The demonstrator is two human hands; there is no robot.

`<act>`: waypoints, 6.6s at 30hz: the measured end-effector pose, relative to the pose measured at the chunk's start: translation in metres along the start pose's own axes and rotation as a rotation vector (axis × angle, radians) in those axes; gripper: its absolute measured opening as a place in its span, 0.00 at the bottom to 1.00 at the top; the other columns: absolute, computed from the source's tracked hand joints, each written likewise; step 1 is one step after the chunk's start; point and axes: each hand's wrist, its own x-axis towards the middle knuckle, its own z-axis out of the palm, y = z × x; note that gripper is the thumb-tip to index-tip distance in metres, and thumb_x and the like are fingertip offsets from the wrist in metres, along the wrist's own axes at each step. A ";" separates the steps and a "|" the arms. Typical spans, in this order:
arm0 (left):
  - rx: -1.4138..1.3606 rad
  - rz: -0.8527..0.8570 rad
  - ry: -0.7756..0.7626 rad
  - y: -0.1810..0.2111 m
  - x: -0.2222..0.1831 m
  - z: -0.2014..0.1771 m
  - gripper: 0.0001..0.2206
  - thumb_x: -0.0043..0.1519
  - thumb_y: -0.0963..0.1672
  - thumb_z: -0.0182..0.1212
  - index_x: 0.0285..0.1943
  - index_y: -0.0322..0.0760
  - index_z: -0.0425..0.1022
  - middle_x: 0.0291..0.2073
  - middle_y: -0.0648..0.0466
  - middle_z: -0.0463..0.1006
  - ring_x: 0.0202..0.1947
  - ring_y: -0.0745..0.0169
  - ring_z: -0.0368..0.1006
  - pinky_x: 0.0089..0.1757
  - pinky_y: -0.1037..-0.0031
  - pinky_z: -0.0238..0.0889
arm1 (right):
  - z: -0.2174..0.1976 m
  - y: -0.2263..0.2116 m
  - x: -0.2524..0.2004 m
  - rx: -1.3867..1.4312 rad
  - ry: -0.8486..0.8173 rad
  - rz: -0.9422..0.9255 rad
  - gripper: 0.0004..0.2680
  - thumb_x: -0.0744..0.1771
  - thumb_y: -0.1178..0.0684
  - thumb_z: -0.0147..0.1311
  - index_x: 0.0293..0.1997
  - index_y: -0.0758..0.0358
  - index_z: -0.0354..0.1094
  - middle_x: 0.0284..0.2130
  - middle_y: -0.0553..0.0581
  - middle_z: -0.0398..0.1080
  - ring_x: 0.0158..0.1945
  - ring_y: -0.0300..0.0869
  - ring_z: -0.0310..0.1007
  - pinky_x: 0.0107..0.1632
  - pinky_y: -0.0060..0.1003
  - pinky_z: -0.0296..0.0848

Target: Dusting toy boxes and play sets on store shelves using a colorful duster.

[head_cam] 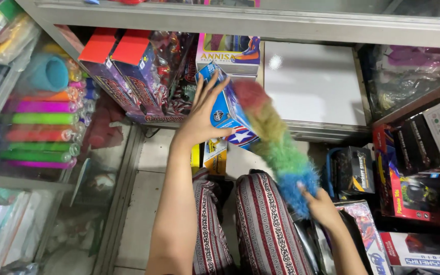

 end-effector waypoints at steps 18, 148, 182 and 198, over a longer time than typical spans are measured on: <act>-0.020 0.047 0.045 -0.001 0.000 0.001 0.63 0.41 0.46 0.83 0.83 0.46 0.36 0.82 0.47 0.41 0.81 0.34 0.26 0.72 0.49 0.32 | 0.011 0.024 0.041 -0.184 0.084 0.032 0.26 0.69 0.33 0.53 0.38 0.80 0.70 0.26 0.67 0.69 0.31 0.48 0.67 0.38 0.49 0.72; 0.159 -0.313 0.326 0.028 0.067 0.055 0.35 0.60 0.49 0.66 0.74 0.40 0.54 0.75 0.42 0.50 0.77 0.29 0.32 0.63 0.26 0.22 | -0.148 -0.257 0.436 0.957 -0.163 -1.008 0.28 0.72 0.65 0.52 0.83 0.49 0.46 0.61 0.59 0.66 0.53 0.41 0.65 0.58 0.39 0.69; 0.183 -0.382 -0.034 0.008 0.087 0.067 0.35 0.59 0.49 0.65 0.75 0.46 0.53 0.77 0.46 0.42 0.76 0.36 0.30 0.62 0.29 0.25 | -0.069 -0.313 0.512 0.450 0.620 -0.641 0.47 0.59 0.35 0.74 0.79 0.60 0.33 0.66 0.74 0.55 0.66 0.61 0.60 0.59 0.52 0.66; 0.256 -0.389 -0.088 0.008 0.090 0.070 0.37 0.59 0.53 0.64 0.77 0.47 0.52 0.78 0.47 0.40 0.76 0.35 0.27 0.60 0.25 0.25 | -0.003 -0.346 0.482 0.084 0.641 -0.842 0.44 0.58 0.46 0.74 0.80 0.33 0.38 0.71 0.91 0.32 0.74 0.74 0.45 0.73 0.54 0.57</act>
